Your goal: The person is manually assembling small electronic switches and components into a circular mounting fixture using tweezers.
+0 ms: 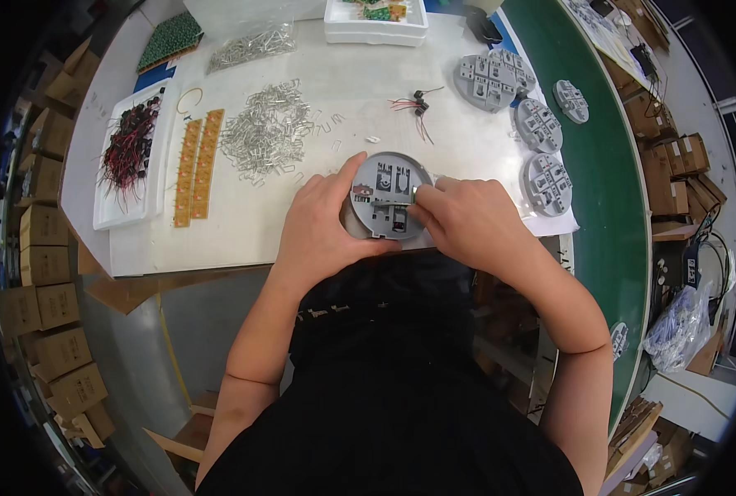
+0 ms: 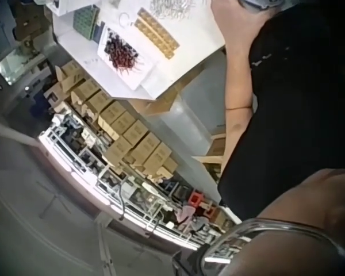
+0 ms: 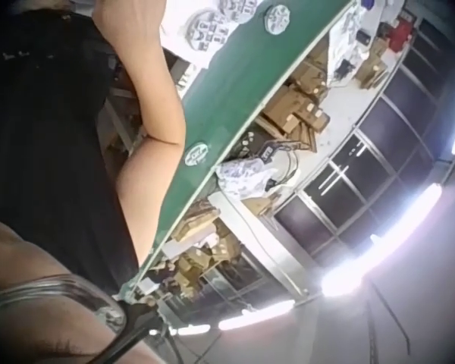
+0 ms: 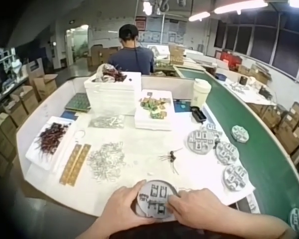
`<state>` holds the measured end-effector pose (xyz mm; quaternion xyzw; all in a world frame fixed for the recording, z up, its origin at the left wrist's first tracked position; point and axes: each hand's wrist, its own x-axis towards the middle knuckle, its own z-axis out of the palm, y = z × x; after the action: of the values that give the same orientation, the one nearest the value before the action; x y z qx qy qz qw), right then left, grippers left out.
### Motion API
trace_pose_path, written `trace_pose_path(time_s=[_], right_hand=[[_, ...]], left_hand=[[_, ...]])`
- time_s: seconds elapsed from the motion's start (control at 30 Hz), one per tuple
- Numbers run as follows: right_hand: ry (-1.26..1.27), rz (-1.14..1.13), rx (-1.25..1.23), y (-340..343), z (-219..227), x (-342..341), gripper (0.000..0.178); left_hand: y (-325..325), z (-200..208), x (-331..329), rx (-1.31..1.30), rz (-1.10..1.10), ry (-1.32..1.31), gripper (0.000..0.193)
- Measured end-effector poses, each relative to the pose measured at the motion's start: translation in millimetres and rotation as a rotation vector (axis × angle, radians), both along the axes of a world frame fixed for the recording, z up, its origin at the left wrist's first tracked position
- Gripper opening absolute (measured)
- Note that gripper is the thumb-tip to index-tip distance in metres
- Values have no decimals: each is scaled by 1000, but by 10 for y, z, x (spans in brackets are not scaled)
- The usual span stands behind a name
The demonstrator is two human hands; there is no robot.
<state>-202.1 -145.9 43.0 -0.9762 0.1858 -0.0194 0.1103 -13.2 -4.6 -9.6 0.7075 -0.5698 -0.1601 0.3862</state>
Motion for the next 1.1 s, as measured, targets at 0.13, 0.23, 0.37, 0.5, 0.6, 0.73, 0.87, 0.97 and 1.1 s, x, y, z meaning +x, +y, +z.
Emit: trace_pose_path(time_s=[0.13, 0.23, 0.37, 0.5, 0.6, 0.73, 0.87, 0.97, 1.1], right_hand=[[-80, -3, -151, 32, -91, 18, 20], [-156, 9, -216, 49, -132, 43, 20], [-181, 34, -213, 40, -164, 58, 21], [-172, 24, -186, 48, -160, 42, 21], [-172, 28, -180, 44, -186, 46, 23], [-164, 31, -159, 11, -208, 66, 25], [-141, 32, -144, -12, -218, 87, 27], [-132, 46, -139, -47, -231, 100, 29], [-122, 88, -133, -90, -231, 127, 27]], left_hand=[[-12, 14, -1, 21, 15, 6, 112], [-19, -32, -1, -9, 28, 12, 112], [-16, -36, -9, -17, 34, 23, 113], [-9, -42, -2, -29, 31, 5, 112], [-13, -54, -1, -44, 25, -8, 113], [-14, -61, 0, -51, 17, -8, 113], [-10, -51, 8, -42, 9, 3, 114], [-9, -56, 23, -37, -2, 18, 114], [-10, -69, 40, -62, -27, 14, 114]])
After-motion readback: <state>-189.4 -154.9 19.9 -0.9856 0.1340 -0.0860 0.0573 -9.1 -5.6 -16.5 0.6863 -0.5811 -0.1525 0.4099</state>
